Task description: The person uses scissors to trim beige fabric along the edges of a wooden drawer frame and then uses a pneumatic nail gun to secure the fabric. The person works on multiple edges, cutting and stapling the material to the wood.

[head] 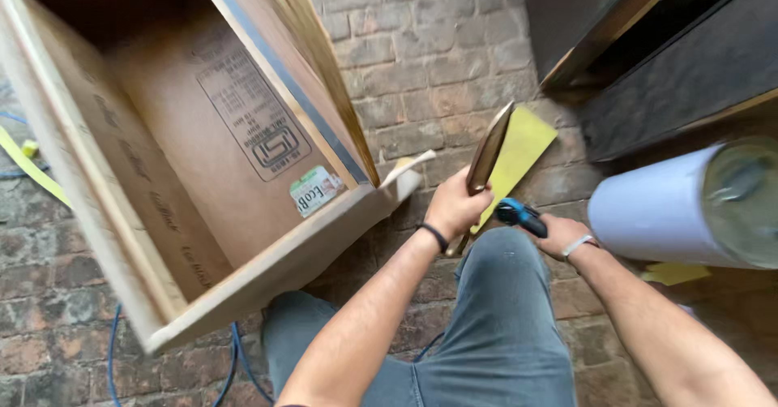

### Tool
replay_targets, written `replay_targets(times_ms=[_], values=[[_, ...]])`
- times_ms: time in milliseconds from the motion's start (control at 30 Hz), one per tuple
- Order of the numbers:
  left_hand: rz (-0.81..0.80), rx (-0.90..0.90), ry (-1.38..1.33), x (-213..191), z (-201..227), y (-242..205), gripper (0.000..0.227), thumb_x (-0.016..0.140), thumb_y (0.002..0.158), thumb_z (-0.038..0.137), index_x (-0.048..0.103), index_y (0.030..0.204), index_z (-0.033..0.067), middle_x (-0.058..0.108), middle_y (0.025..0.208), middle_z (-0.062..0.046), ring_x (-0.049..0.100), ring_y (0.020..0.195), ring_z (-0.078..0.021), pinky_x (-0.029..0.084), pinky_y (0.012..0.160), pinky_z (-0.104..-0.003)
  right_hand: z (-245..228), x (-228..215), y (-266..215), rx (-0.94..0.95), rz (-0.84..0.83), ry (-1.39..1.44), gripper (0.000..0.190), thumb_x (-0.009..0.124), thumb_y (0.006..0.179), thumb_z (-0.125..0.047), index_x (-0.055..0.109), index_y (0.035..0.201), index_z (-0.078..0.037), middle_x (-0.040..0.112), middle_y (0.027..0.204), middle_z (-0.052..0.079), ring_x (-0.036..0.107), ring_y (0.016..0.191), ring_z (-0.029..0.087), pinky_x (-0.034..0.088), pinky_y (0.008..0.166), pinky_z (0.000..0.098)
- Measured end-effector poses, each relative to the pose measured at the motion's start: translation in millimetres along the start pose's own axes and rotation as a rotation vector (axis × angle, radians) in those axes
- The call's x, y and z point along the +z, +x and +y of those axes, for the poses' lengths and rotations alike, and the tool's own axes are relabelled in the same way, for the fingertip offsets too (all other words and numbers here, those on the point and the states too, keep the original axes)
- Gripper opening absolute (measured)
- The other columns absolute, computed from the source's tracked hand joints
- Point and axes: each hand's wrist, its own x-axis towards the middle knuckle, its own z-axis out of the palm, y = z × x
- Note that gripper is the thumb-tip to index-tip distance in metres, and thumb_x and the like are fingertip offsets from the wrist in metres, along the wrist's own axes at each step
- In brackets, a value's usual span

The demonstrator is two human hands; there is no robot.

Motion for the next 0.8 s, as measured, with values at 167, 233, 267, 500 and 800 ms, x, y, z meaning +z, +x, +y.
replay_targets(times_ms=[167,233,267,500,800], values=[[-0.212,-0.137,-0.570,-28,88,-93,0.032,0.065,0.091,0.014,0.055,0.117,-0.0012,0.059,0.075,-0.005,0.059,0.058,-0.0171,0.051,0.055,-0.033,6,-89,-127,0.062,0.095,0.134,0.052,0.074,0.078,-0.037,0.065,0.126,-0.017,0.074,0.112,0.022,0.070,0.109,0.041,0.055,0.095,0.0494],[-0.297,-0.169,-0.786,-44,120,-137,0.038,0.055,0.085,0.014,0.054,0.120,-0.0005,0.062,0.079,-0.008,0.064,0.062,-0.0199,0.055,0.059,-0.034,-6,-115,-167,0.057,0.117,0.168,0.052,0.076,0.077,-0.037,0.066,0.124,-0.016,0.074,0.111,0.023,0.070,0.108,0.042,0.054,0.095,0.0494],[-0.337,-0.177,-0.897,-52,137,-156,0.042,0.050,0.082,0.013,0.053,0.121,-0.0001,0.064,0.081,-0.010,0.067,0.064,-0.0213,0.058,0.062,-0.034,-13,-127,-185,0.028,0.130,0.163,0.054,0.078,0.076,-0.037,0.065,0.124,-0.015,0.074,0.110,0.023,0.069,0.107,0.042,0.054,0.095,0.0494],[-0.207,-0.080,-1.129,-119,246,-305,0.028,0.059,0.099,0.011,0.052,0.125,0.0035,0.063,0.087,-0.010,0.065,0.071,-0.0227,0.057,0.070,-0.041,-89,-171,-309,-0.106,0.015,0.031,0.045,0.079,0.077,-0.039,0.067,0.112,-0.012,0.075,0.105,0.022,0.071,0.104,0.041,0.056,0.094,0.0481],[0.343,0.072,-1.019,-236,254,-475,0.025,0.060,0.104,0.019,0.053,0.122,0.0024,0.061,0.087,-0.008,0.063,0.071,-0.0223,0.055,0.069,-0.043,-227,-172,-373,-0.333,-0.145,-0.180,0.052,0.078,0.076,-0.039,0.067,0.123,-0.020,0.077,0.110,0.019,0.073,0.107,0.038,0.058,0.095,0.0469]])
